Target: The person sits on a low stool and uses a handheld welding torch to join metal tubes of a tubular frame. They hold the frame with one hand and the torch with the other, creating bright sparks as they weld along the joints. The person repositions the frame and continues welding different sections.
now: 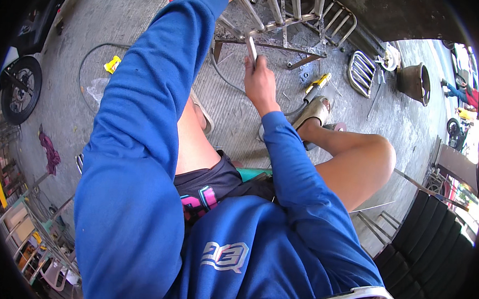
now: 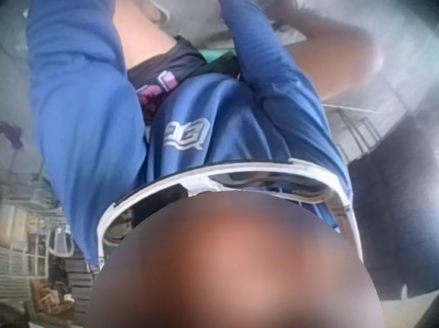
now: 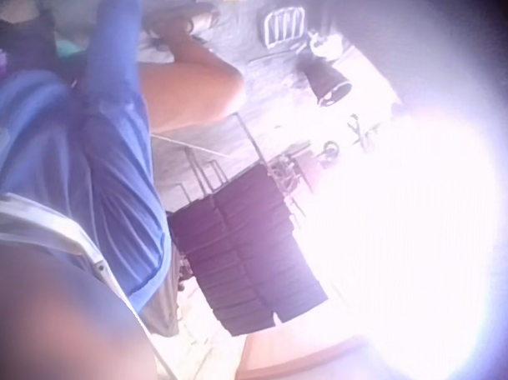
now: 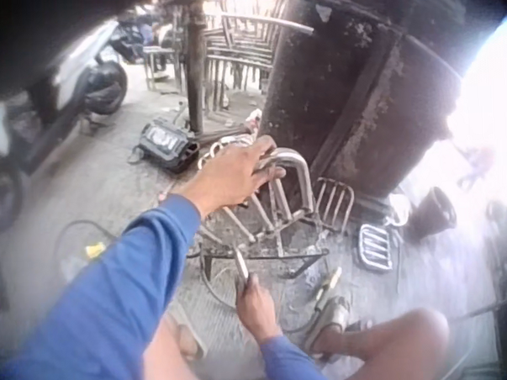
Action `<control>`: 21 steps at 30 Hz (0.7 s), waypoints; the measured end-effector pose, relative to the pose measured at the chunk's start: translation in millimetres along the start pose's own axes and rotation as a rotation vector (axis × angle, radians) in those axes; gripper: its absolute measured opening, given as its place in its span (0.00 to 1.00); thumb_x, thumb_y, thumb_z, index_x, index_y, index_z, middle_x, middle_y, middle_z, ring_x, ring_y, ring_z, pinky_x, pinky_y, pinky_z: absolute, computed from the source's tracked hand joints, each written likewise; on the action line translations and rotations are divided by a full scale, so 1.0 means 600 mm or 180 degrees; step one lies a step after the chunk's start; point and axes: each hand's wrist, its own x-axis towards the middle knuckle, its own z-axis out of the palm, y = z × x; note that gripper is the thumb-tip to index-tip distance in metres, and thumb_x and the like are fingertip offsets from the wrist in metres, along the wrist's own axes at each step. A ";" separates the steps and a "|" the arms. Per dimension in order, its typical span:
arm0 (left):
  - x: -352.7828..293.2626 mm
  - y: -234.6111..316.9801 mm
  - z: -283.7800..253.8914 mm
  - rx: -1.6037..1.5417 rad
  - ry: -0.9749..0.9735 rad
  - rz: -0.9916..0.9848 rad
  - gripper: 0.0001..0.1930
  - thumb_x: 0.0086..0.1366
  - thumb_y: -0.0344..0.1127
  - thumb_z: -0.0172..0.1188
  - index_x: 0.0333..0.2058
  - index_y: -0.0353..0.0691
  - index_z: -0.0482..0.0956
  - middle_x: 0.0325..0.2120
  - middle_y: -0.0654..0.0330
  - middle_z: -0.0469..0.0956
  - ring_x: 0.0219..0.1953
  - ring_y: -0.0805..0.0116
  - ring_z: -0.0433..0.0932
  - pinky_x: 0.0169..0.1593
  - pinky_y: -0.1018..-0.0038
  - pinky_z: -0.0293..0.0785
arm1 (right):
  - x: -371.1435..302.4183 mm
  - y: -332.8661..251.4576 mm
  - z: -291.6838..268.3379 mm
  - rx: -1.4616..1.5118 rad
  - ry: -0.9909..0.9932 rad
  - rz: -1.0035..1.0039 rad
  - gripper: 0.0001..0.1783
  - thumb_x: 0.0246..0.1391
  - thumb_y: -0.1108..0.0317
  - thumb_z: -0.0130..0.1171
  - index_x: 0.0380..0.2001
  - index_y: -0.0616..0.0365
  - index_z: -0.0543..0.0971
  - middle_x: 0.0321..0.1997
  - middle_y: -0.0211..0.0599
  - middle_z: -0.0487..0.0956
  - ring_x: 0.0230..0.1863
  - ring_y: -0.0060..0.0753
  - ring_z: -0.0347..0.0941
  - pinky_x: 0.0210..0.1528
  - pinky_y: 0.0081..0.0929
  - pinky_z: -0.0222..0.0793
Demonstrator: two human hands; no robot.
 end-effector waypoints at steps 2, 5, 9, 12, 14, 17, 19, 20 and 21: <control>0.002 0.006 0.001 -0.0039 -0.0222 -0.0089 0.29 0.73 0.58 0.59 0.56 0.38 0.71 0.34 0.36 0.83 0.42 0.32 0.82 0.45 0.46 0.77 | 0.008 0.003 0.004 -0.0150 -0.0001 -0.0033 0.21 0.74 0.50 0.50 0.42 0.59 0.69 0.27 0.64 0.81 0.31 0.74 0.79 0.33 0.63 0.70; 0.001 0.015 -0.002 -0.0031 -0.0092 -0.0043 0.27 0.73 0.57 0.58 0.55 0.39 0.70 0.32 0.36 0.82 0.41 0.32 0.82 0.44 0.44 0.76 | 0.006 0.005 0.005 0.0501 0.0345 -0.0300 0.22 0.74 0.49 0.49 0.39 0.59 0.68 0.26 0.65 0.80 0.31 0.75 0.78 0.33 0.66 0.70; 0.002 0.023 -0.003 0.0038 -0.0285 -0.0196 0.27 0.74 0.58 0.57 0.55 0.39 0.70 0.33 0.36 0.83 0.41 0.33 0.83 0.44 0.44 0.77 | 0.015 0.008 0.003 -0.0118 0.0169 -0.0138 0.20 0.74 0.51 0.51 0.38 0.59 0.68 0.25 0.64 0.79 0.30 0.75 0.77 0.32 0.65 0.68; 0.001 0.029 -0.003 0.0020 -0.0159 -0.0123 0.28 0.74 0.58 0.56 0.56 0.39 0.69 0.33 0.37 0.83 0.41 0.33 0.83 0.45 0.44 0.78 | 0.009 0.007 -0.002 0.0099 0.0106 -0.0218 0.20 0.74 0.51 0.51 0.39 0.59 0.67 0.24 0.64 0.79 0.29 0.74 0.77 0.31 0.66 0.67; 0.004 0.032 -0.002 0.0070 -0.0372 -0.0274 0.29 0.74 0.59 0.56 0.57 0.39 0.69 0.34 0.37 0.83 0.42 0.33 0.83 0.45 0.44 0.77 | 0.007 0.007 -0.006 0.0097 0.0091 -0.0183 0.20 0.74 0.51 0.51 0.40 0.59 0.68 0.25 0.64 0.80 0.29 0.74 0.77 0.31 0.65 0.68; 0.007 0.034 -0.001 0.0052 -0.0300 -0.0181 0.29 0.74 0.59 0.56 0.58 0.39 0.69 0.34 0.37 0.83 0.43 0.33 0.83 0.46 0.44 0.77 | 0.010 0.001 -0.007 0.0019 0.0153 -0.0187 0.20 0.74 0.52 0.51 0.42 0.60 0.68 0.26 0.66 0.80 0.30 0.76 0.77 0.31 0.65 0.70; 0.007 0.035 -0.001 0.0030 -0.0232 -0.0139 0.29 0.74 0.59 0.56 0.58 0.39 0.69 0.34 0.37 0.83 0.43 0.33 0.83 0.46 0.44 0.77 | 0.010 -0.005 -0.004 0.0328 0.0254 -0.0296 0.20 0.74 0.52 0.51 0.42 0.60 0.68 0.26 0.65 0.80 0.30 0.76 0.78 0.31 0.64 0.70; 0.006 0.036 0.000 0.0033 -0.0247 -0.0126 0.29 0.74 0.58 0.57 0.58 0.39 0.69 0.34 0.37 0.83 0.42 0.33 0.83 0.46 0.44 0.77 | 0.011 -0.009 -0.002 0.0161 0.0134 -0.0166 0.19 0.74 0.52 0.51 0.42 0.60 0.68 0.26 0.64 0.80 0.30 0.75 0.77 0.31 0.63 0.70; 0.008 0.035 0.001 0.0028 -0.0266 -0.0099 0.29 0.74 0.58 0.57 0.58 0.39 0.69 0.34 0.37 0.83 0.42 0.33 0.83 0.45 0.44 0.77 | 0.013 -0.012 -0.002 -0.0034 -0.0142 0.0159 0.19 0.74 0.52 0.52 0.42 0.60 0.68 0.25 0.63 0.80 0.29 0.74 0.77 0.30 0.62 0.70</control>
